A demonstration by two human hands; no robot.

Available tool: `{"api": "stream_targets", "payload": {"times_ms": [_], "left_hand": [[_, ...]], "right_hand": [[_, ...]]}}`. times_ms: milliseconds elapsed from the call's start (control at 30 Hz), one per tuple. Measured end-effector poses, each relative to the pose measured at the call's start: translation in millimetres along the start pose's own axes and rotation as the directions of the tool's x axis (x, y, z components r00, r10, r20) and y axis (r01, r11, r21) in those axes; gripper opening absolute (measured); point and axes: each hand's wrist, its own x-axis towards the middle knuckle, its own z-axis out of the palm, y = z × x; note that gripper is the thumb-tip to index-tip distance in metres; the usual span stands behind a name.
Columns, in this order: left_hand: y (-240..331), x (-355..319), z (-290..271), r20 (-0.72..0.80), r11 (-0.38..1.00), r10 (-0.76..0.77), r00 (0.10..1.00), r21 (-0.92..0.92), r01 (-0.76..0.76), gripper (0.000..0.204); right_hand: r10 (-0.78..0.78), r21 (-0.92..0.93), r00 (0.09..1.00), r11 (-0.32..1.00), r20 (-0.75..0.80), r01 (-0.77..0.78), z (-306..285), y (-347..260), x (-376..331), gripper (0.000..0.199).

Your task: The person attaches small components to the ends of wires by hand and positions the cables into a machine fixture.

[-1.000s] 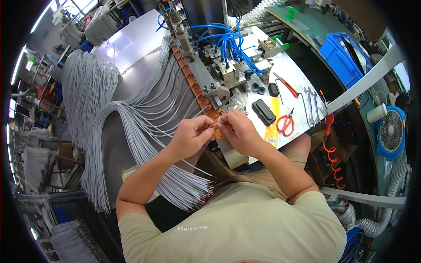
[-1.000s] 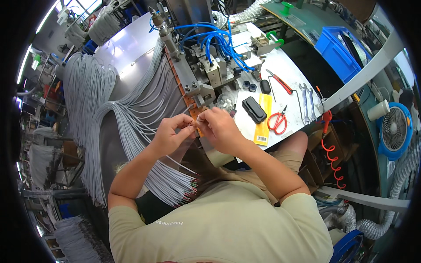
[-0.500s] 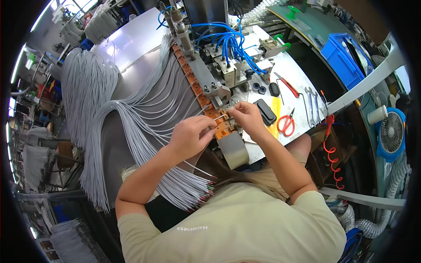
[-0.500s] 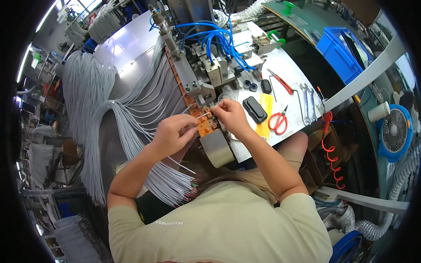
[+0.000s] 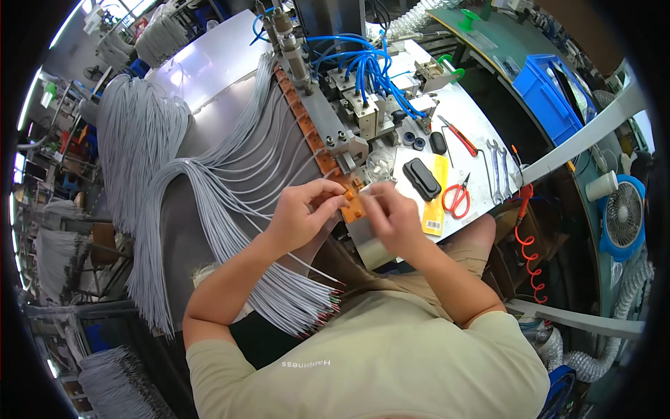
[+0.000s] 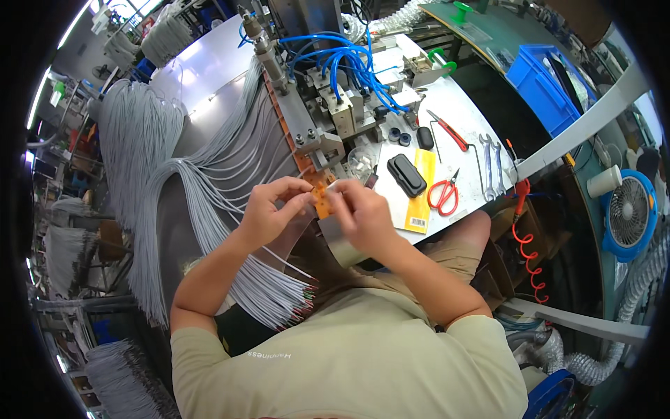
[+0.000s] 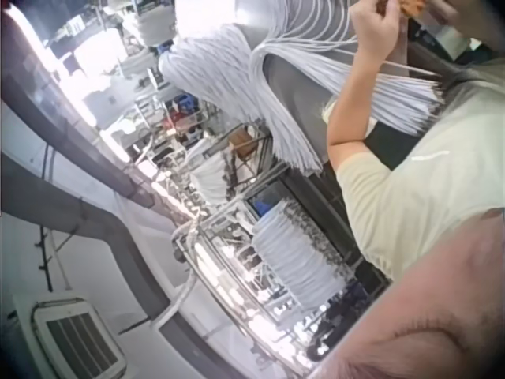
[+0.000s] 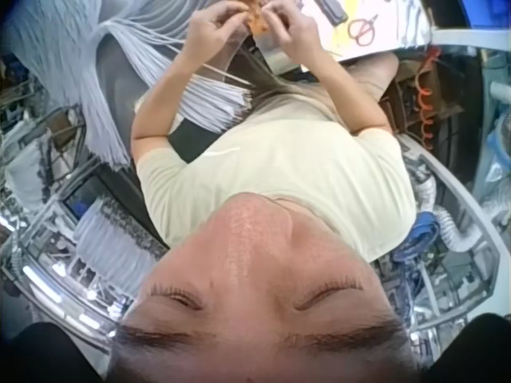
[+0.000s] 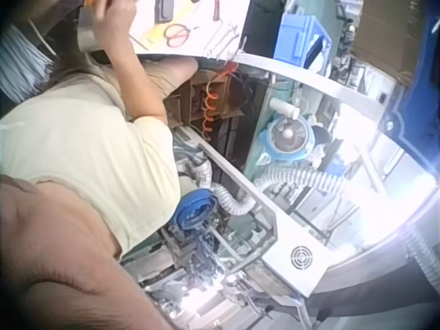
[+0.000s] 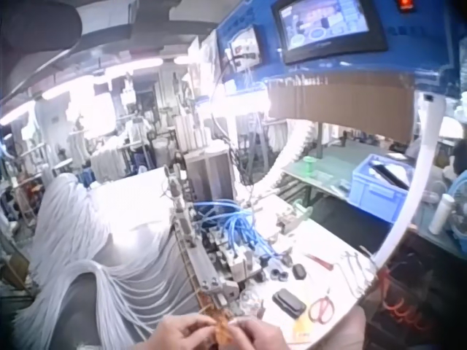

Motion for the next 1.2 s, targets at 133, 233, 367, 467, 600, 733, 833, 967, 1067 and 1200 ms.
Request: {"api": "stream_targets", "payload": {"times_ms": [133, 233, 367, 467, 600, 733, 833, 967, 1067, 1200], "left_hand": [[-7, -1, 2, -0.014, 0.993, 0.039, 0.999, 0.11, -0.037, 0.016], [-3, -1, 4, 0.006, 0.974, 0.101, 0.995, 0.205, -0.1, 0.016], [-5, -3, 4, 0.012, 0.958, 0.12, 0.993, 0.262, -0.119, 0.015], [-4, -3, 3, 0.016, 0.954, 0.108, 0.994, 0.278, -0.108, 0.014], [-2, -2, 1, 0.042, 0.962, 0.052, 0.998, 0.266, -0.062, 0.014], [-2, -2, 0, 0.076, 0.977, -0.014, 0.997, 0.213, -0.003, 0.014], [-2, -2, 1, 0.069, 0.97, 0.013, 0.998, 0.243, -0.029, 0.014], [-1, -2, 3, 0.032, 0.971, 0.04, 0.999, 0.234, -0.047, 0.013], [1, -3, 2, 0.052, 0.959, 0.036, 0.998, 0.28, -0.049, 0.011], [3, -2, 2, 0.135, 0.975, 0.013, 0.991, 0.218, -0.042, 0.012]], "right_hand": [[-0.194, -0.081, 0.979, 0.977, 0.057, 0.198, 8, -5, 2, 0.013], [-0.142, -0.038, 0.987, 0.989, 0.077, 0.145, 8, -4, 2, 0.012], [-0.069, 0.03, 0.992, 0.997, 0.102, 0.066, 10, -2, 0, 0.011], [-0.063, 0.029, 0.991, 0.998, 0.117, 0.06, 10, -2, 0, 0.011], [0.015, 0.01, 0.989, 1.0, 0.145, -0.017, 6, -11, 4, 0.011], [0.208, 0.123, 0.949, 0.963, 0.236, -0.242, 0, -18, 7, 0.01], [0.073, 0.083, 0.968, 0.992, 0.239, -0.096, -1, -16, 7, 0.012], [0.062, 0.064, 0.971, 0.995, 0.231, -0.079, -1, -16, 6, 0.013], [0.167, 0.079, 0.941, 0.977, 0.295, -0.198, -6, -23, 10, 0.014], [0.08, 0.136, 0.935, 0.982, 0.346, -0.134, -7, -9, 14, 0.014]]}}
